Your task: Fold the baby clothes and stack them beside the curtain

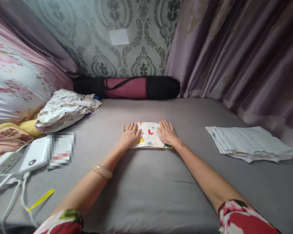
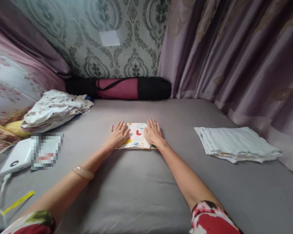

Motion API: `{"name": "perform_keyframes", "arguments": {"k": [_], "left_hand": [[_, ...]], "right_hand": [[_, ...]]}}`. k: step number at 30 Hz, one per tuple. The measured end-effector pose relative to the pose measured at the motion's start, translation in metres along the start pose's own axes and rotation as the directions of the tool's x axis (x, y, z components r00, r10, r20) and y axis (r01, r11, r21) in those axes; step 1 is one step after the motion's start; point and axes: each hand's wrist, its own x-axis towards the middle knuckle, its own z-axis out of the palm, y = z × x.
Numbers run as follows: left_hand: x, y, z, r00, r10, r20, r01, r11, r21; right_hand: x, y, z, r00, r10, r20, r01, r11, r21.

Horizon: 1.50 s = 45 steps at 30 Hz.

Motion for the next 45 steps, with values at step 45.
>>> {"name": "perform_keyframes", "arguments": {"k": [45], "left_hand": [[-0.004,-0.029,-0.001,0.933,-0.289,-0.216,0.022,0.641,-0.767]], "right_hand": [[0.022,-0.115,0.038,0.979,-0.203,0.007,0.201,0.974,0.101]]}}
